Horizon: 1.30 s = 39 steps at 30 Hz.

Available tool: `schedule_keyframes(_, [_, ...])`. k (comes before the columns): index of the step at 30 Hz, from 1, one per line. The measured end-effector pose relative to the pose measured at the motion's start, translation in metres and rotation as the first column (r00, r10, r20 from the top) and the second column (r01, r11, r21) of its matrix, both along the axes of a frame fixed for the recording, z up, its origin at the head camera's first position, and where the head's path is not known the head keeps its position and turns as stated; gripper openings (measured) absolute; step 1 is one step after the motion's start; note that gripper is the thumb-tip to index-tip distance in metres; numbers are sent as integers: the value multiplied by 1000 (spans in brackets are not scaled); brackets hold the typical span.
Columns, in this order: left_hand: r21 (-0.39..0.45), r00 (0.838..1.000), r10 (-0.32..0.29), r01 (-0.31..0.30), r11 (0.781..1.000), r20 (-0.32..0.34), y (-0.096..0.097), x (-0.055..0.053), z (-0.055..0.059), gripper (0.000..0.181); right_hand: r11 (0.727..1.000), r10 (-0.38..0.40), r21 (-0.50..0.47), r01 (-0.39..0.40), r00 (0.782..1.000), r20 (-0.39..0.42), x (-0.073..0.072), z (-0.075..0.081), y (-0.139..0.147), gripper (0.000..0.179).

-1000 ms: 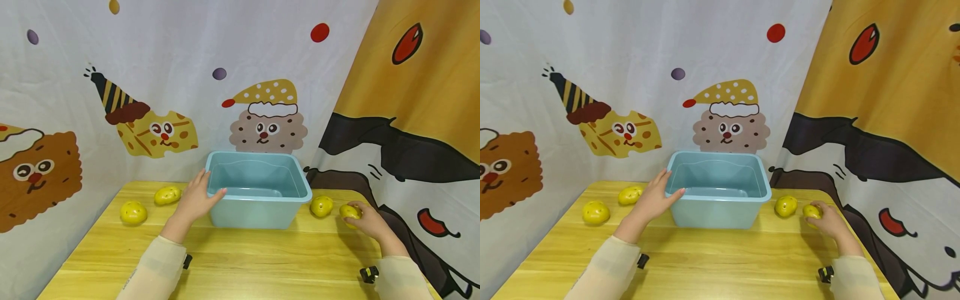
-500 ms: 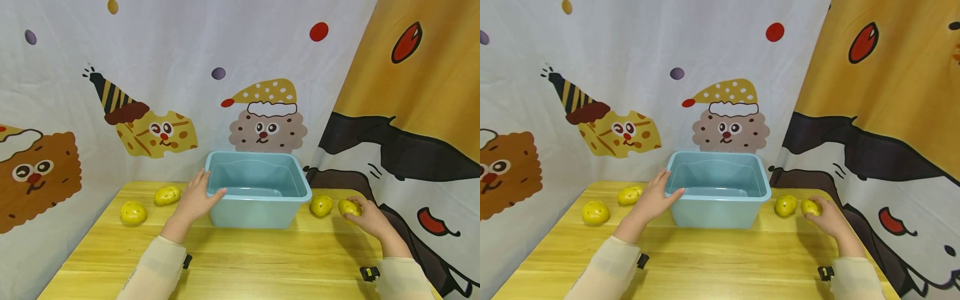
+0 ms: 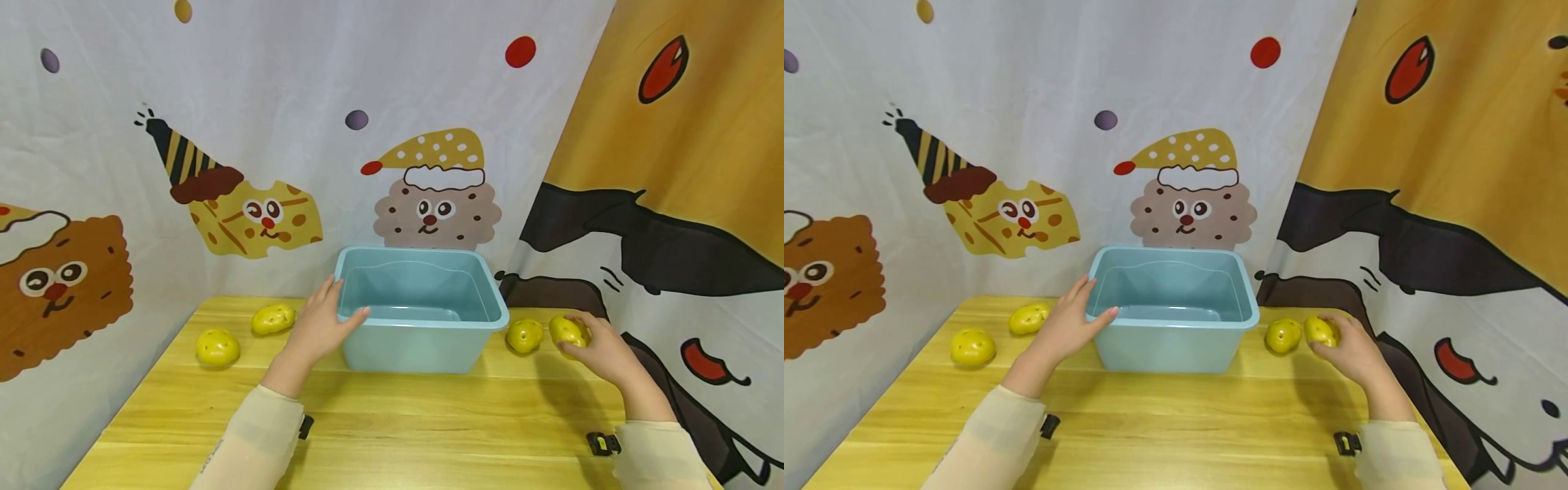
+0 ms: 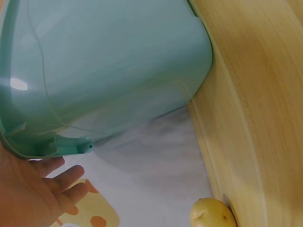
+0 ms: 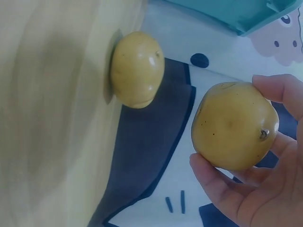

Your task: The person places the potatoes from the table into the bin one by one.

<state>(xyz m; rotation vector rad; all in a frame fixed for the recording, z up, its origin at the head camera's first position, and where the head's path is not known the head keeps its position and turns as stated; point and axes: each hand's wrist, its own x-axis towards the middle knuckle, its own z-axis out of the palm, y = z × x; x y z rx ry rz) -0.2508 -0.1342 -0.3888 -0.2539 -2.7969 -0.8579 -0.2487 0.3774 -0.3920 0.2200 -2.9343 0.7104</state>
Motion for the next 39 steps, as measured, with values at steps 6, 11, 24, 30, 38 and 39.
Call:
schedule_keyframes(6, [-2,1000,0,0,1000,-3,0,1,0,99,1000,-2,-11,2,1000,3,4,9,-6,70])
schedule_keyframes(11, [-2,1000,2,-2,1000,1,0,1,0,97,1000,-8,-2,8,1000,-3,5,15,-12,69])
schedule_keyframes(24, [-3,1000,-1,1,1000,-3,0,1,0,96,1000,20,10,-20,999,-40,8,29,-23,68])
schedule_keyframes(30, [6,1000,-2,2,1000,10,1,2,2,95,999,36,20,-34,996,-77,7,36,-29,66])
schedule_keyframes(38, [-1,1000,-4,4,1000,2,1,2,2,98,999,49,17,-48,994,-93,7,45,-39,65])
schedule_keyframes(39, [-1,1000,-4,4,1000,2,1,2,1,98,999,52,17,-51,994,-96,7,46,-40,65])
